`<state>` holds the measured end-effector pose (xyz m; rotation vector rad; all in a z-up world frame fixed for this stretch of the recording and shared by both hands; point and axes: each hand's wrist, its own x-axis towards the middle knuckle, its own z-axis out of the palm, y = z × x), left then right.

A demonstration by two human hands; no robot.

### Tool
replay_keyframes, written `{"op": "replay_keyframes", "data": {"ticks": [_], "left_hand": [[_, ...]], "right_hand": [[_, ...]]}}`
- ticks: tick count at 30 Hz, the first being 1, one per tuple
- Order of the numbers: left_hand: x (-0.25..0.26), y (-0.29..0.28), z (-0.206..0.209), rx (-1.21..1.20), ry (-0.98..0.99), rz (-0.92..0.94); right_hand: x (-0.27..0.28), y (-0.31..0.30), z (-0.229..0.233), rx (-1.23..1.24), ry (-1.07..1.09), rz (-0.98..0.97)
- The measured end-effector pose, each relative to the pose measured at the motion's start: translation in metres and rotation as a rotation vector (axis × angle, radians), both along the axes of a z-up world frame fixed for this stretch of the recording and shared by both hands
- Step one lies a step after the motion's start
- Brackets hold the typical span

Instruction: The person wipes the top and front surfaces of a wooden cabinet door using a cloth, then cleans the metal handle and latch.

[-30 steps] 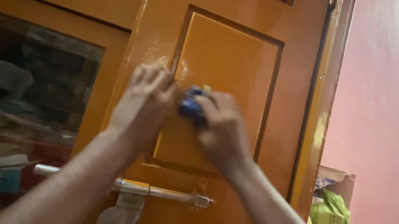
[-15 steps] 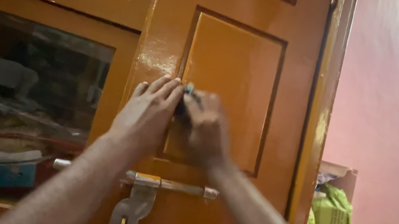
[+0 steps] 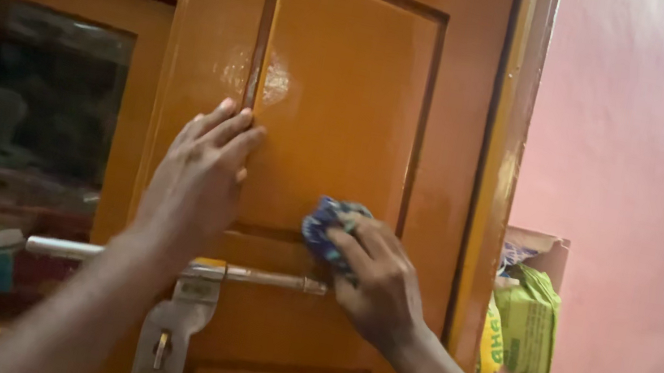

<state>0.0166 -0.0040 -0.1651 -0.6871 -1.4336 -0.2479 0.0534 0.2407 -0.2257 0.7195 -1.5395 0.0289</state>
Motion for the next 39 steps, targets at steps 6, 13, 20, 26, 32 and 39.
{"op": "replay_keyframes", "data": {"ticks": [6, 13, 20, 26, 32, 39], "left_hand": [[0.032, 0.008, -0.040, 0.021, -0.117, 0.156], [0.041, -0.002, -0.062, -0.058, -0.049, 0.098], [0.037, 0.000, -0.075, -0.030, -0.159, 0.078], [0.044, -0.002, -0.070, -0.067, -0.225, 0.137], [0.033, -0.002, -0.073, -0.046, -0.187, 0.174], [0.020, 0.005, -0.074, 0.049, -0.165, 0.178]], "right_hand": [[0.007, -0.032, -0.010, -0.252, -0.025, 0.119], [-0.002, -0.066, -0.006, 0.005, -0.019, 0.176], [0.010, 0.019, -0.011, -0.179, 0.027, 0.003], [-0.013, -0.079, -0.010, -0.149, -0.038, 0.129], [-0.006, -0.039, -0.013, -0.032, -0.052, 0.101], [-0.002, 0.000, -0.008, -0.288, 0.041, 0.009]]}}
